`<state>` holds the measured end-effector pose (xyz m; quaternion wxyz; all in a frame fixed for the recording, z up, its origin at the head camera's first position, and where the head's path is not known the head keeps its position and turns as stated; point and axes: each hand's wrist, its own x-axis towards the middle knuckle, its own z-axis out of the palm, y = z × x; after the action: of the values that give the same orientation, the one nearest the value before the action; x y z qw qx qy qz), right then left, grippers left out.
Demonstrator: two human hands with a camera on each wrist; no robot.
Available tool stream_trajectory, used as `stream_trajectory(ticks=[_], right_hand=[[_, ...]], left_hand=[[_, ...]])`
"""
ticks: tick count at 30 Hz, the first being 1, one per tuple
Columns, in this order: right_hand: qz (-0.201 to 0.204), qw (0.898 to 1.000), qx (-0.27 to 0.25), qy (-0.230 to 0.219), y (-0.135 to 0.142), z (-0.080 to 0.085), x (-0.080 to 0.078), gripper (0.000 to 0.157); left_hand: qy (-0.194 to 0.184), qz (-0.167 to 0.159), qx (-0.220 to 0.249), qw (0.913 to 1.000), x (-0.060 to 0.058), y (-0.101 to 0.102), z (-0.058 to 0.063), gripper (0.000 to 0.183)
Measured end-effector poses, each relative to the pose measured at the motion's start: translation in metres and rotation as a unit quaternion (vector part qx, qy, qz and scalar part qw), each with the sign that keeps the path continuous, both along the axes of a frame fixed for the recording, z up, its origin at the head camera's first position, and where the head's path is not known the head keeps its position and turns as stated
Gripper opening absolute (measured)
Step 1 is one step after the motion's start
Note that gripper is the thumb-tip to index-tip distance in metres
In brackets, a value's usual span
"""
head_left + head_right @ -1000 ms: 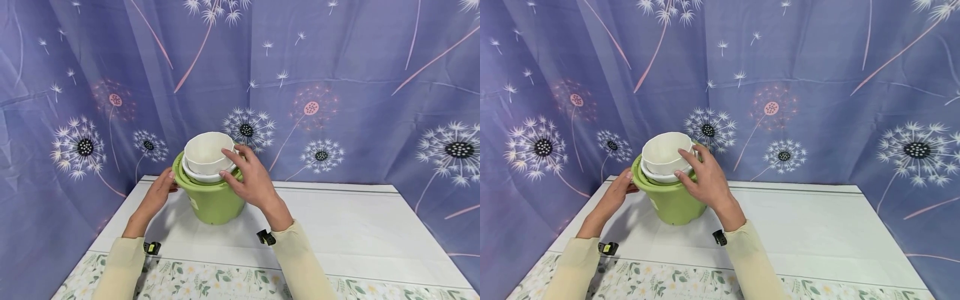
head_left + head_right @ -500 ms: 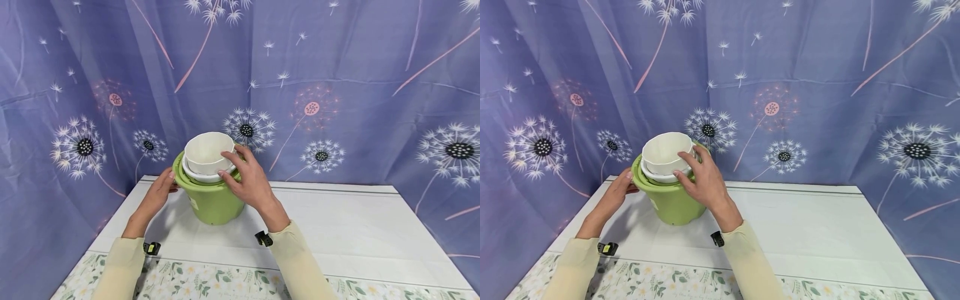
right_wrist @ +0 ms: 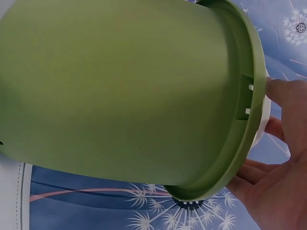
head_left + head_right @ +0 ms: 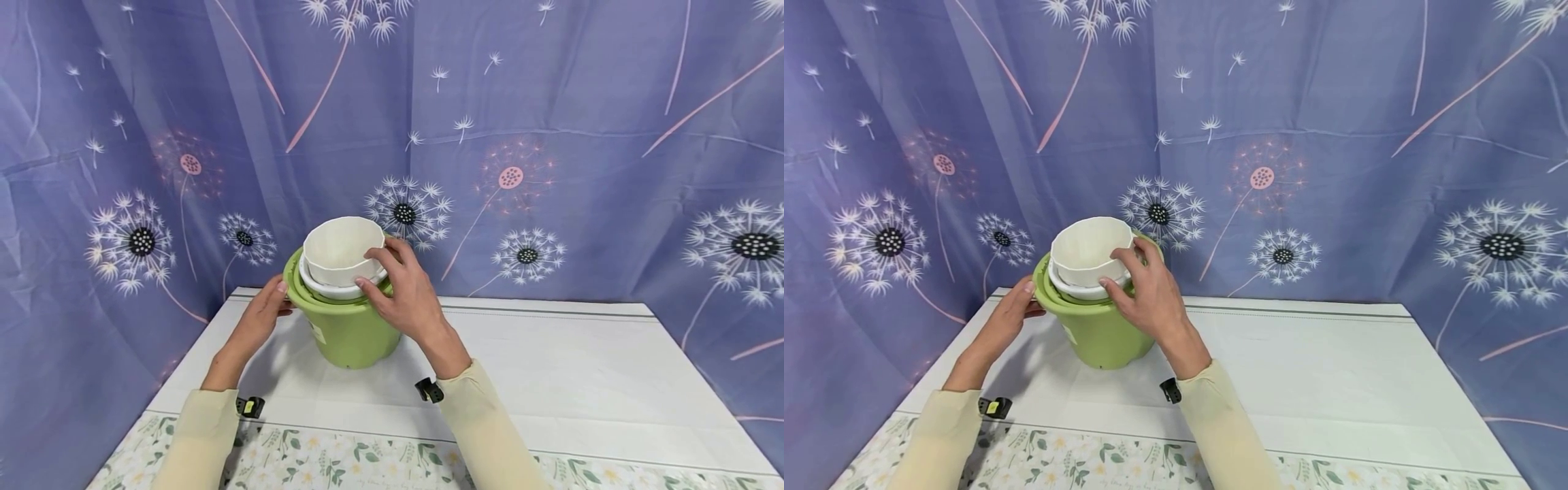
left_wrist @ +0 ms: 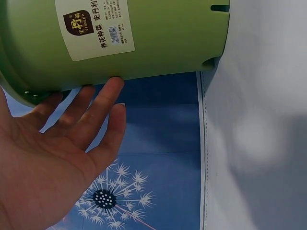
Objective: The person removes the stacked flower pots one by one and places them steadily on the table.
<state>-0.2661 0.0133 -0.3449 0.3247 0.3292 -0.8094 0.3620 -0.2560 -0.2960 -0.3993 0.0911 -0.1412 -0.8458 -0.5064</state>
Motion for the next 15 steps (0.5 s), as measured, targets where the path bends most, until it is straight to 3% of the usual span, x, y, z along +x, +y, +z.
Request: stream_trajectory(ticks=[15], right_hand=[[-0.015,0.999,-0.050,0.007,-0.011,-0.007,-0.003,0.037]], left_hand=[[-0.003,0.000,0.000,1.0000,0.001,0.000,0.000,0.056]])
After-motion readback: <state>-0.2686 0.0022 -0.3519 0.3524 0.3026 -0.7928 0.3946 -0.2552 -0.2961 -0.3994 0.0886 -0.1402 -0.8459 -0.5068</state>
